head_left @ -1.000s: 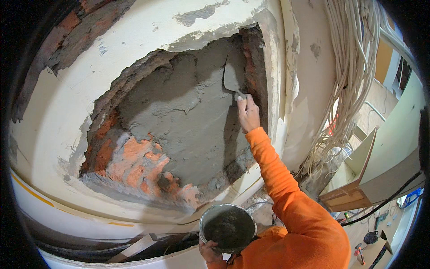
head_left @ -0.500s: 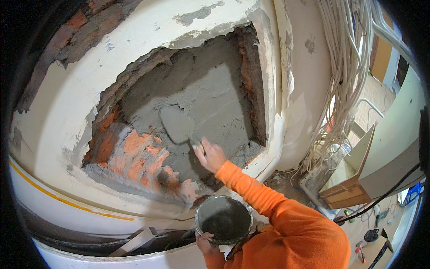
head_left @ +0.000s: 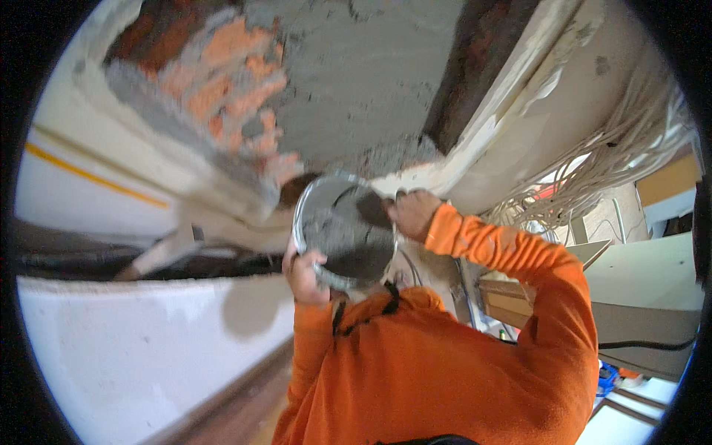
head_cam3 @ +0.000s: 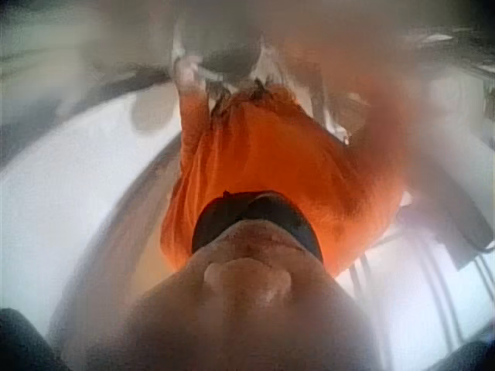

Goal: The person applies wet cement to a damaged section of a wall using a trowel and a bucket. They repeatedly scoop cement from the bucket and spread it over the exposed brick area, smoothing the surface.

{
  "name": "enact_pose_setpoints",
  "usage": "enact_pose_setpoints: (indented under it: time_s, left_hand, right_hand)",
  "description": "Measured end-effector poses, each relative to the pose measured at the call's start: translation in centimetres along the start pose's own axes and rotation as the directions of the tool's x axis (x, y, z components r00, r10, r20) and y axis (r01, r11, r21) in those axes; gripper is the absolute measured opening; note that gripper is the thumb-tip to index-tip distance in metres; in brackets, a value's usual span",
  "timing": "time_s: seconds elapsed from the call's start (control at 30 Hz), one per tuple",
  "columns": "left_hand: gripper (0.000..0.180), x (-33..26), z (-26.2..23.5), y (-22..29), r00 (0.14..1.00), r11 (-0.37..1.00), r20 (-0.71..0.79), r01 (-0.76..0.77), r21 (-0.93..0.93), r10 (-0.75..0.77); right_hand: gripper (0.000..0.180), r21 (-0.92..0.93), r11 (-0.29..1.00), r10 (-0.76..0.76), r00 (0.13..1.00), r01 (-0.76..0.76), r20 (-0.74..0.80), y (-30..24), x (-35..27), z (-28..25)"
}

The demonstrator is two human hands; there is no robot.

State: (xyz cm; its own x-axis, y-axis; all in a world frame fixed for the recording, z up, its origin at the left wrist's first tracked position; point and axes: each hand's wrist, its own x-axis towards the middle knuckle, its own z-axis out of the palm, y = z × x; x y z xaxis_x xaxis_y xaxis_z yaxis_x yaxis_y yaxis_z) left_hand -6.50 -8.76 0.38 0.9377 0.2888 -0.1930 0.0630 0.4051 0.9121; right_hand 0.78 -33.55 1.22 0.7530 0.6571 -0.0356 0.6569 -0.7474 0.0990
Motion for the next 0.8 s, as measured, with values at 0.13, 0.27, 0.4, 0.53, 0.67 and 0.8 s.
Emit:
enact_pose_setpoints:
  time_s: [0.13, 0.27, 0.4, 0.53, 0.67, 0.8]
  left_hand:
    - [0.062, -2.7, 3.3, 0.6, 1.000, 0.988, 0.026, 0.002, -0.153, 0.002]
    - [0.063, -4.1, 4.4, -1.1, 0.999, 0.988, -0.028, -0.030, -0.152, 0.026]
    - [0.061, -5.2, 2.8, -3.2, 0.998, 0.997, -0.007, -0.056, -0.045, 0.056]
    - [0.060, -7.5, 1.5, -3.9, 0.998, 1.000, -0.059, -0.011, -0.025, 0.009]
    - [0.061, -10.3, -0.2, -3.2, 0.991, 0.993, -0.135, 0.000, -0.119, -0.016]
    - [0.063, -11.5, -3.1, -6.1, 0.981, 0.986, -0.186, 0.015, -0.165, -0.046]
  right_hand:
    - [0.021, 0.051, 0.998, 0.025, 0.968, -0.039, 0.249, -2.2, -0.1, 0.1]
    - [0.021, 0.144, 0.975, -0.199, 0.959, 0.172, 0.200, -1.7, -1.9, 0.6]
    - [0.029, 0.361, 0.908, -0.319, 0.909, 0.212, 0.268, -2.7, -3.6, 2.3]
    - [0.042, 0.404, 0.737, -0.524, 0.836, 0.541, -0.164, -3.0, -6.0, 11.3]
    - [0.050, 0.751, 0.658, -0.231, 0.938, -0.046, 0.260, -4.2, -8.3, 7.8]
    - [0.050, 0.612, 0.785, -0.337, 0.897, 0.099, 0.287, -2.8, -8.2, 5.4]
